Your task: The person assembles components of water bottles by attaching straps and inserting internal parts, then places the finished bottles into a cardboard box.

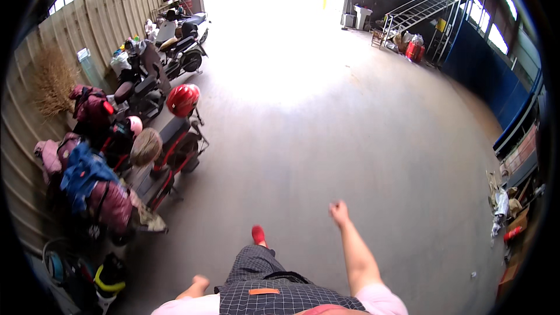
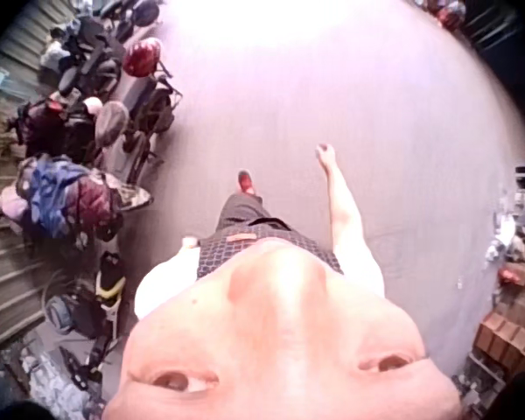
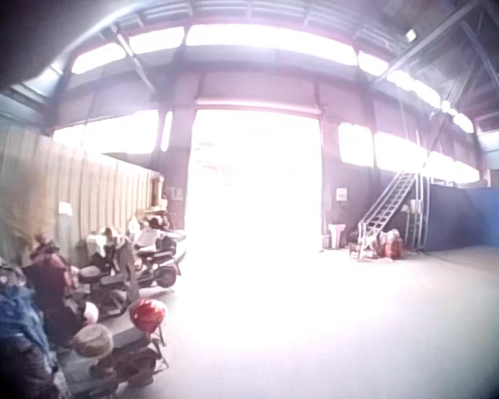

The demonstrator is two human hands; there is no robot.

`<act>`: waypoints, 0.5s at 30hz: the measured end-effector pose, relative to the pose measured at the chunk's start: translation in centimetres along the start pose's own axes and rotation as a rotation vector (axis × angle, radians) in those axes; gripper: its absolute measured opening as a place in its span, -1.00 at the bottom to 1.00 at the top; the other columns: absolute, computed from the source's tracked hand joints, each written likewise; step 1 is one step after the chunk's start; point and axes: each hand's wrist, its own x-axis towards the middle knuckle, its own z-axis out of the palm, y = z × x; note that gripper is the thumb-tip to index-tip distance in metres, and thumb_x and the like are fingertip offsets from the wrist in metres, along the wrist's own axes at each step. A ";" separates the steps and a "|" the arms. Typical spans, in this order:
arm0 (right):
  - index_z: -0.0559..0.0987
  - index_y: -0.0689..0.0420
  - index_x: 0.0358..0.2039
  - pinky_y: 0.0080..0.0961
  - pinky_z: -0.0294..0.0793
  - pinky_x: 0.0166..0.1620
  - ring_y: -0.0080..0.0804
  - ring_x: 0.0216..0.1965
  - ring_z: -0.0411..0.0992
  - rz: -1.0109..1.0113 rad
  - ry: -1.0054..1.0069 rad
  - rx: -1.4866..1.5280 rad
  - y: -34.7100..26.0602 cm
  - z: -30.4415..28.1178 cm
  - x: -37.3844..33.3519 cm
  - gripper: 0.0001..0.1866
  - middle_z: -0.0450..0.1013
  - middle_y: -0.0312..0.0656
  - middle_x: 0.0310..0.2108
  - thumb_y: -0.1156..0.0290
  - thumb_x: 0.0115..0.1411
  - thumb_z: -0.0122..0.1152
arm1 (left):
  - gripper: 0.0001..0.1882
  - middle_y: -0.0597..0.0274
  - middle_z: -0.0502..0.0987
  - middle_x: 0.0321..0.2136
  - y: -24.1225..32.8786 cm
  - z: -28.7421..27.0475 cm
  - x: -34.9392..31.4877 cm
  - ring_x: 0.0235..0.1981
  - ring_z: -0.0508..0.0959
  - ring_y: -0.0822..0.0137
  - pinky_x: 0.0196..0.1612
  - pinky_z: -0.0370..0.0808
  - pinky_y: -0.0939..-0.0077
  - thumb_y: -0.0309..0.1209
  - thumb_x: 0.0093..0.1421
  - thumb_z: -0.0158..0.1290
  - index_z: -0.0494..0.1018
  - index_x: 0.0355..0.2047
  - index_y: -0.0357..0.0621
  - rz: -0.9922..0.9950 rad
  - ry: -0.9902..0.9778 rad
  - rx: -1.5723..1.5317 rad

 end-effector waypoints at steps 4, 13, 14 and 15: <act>0.54 0.17 -0.19 -0.52 0.44 -0.41 -0.55 -0.46 0.42 -0.065 0.105 0.619 -18.4 6.6 23.5 -0.83 0.52 -0.29 -0.43 0.36 0.31 0.19 | -0.70 0.14 0.67 -0.08 -10.4 -12.0 4.6 -0.03 0.65 0.12 0.00 0.59 0.28 -0.28 0.13 0.18 0.67 -0.11 0.04 0.041 0.076 -0.244; 0.48 0.22 0.15 -0.17 0.55 0.01 -0.15 0.03 0.51 0.921 -0.645 -0.192 -9.3 17.5 24.9 -0.49 0.53 0.07 0.02 0.23 0.26 0.20 | -0.49 0.00 0.67 -0.17 -15.5 -79.4 25.2 -0.10 0.65 0.18 -0.01 0.58 0.31 -0.36 -0.04 0.24 0.59 0.00 -0.08 0.336 0.641 -1.203; 0.48 0.22 0.15 -0.17 0.55 0.01 -0.14 0.03 0.51 0.978 -0.617 -0.177 -9.8 18.5 27.5 -0.50 0.53 0.08 0.01 0.22 0.27 0.18 | -0.54 0.04 0.66 -0.26 -16.1 -88.0 25.5 -0.21 0.64 0.25 -0.09 0.60 0.35 -0.39 -0.03 0.24 0.59 -0.05 -0.12 0.474 0.640 -1.195; 0.48 0.22 0.15 -0.17 0.55 0.01 -0.14 0.03 0.51 1.009 -0.591 -0.167 -10.5 19.4 31.2 -0.50 0.53 0.08 0.01 0.22 0.28 0.17 | -0.56 0.07 0.66 -0.29 -16.6 -97.2 25.5 -0.25 0.64 0.26 -0.12 0.60 0.36 -0.40 -0.01 0.23 0.58 -0.06 -0.14 0.558 0.696 -1.193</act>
